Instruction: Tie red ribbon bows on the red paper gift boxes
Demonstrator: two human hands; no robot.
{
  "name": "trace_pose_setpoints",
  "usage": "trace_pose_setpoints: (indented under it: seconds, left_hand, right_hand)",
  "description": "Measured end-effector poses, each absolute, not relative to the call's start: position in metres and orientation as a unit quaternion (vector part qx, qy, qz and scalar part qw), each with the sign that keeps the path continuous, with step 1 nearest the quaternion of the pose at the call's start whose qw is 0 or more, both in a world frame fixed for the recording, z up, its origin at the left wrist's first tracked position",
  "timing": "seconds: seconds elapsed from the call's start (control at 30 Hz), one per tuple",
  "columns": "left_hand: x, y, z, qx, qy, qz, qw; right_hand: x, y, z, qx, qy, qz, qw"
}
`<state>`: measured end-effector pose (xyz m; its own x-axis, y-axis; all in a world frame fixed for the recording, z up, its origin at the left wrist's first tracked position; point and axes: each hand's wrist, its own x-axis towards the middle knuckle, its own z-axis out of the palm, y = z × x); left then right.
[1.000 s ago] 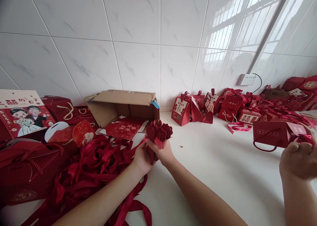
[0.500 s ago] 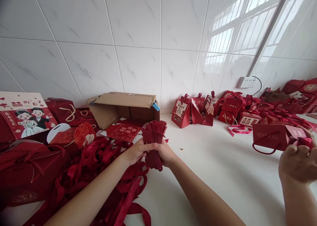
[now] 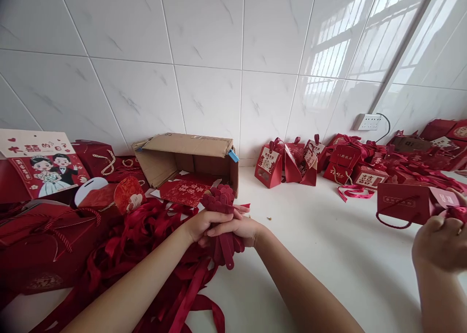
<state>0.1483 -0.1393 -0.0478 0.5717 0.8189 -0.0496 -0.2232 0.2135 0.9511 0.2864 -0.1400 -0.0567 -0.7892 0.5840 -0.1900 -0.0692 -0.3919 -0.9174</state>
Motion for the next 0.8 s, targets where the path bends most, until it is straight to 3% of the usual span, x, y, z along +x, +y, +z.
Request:
trace_pose_setpoints:
  seconds: [0.27,0.5,0.63,0.8]
  left_hand:
    - [0.147,-0.128,-0.055,0.425,0.29,0.458,0.724]
    - [0.149,-0.127,-0.064,0.412,0.284,0.426,0.754]
    - [0.152,-0.13,-0.07,0.429,0.282,0.396,0.761]
    - [0.155,-0.136,-0.069,0.473,0.256,0.377,0.753]
  right_hand:
    - [0.326,-0.115,-0.042,-0.401,-0.723,0.491,0.273]
    - [0.328,-0.122,-0.019,-0.364,-0.711,0.431,0.419]
    - [0.321,-0.122,-0.022,-0.394,-0.718,0.389,0.422]
    - [0.319,-0.122,-0.022,-0.438,-0.67,0.431,0.418]
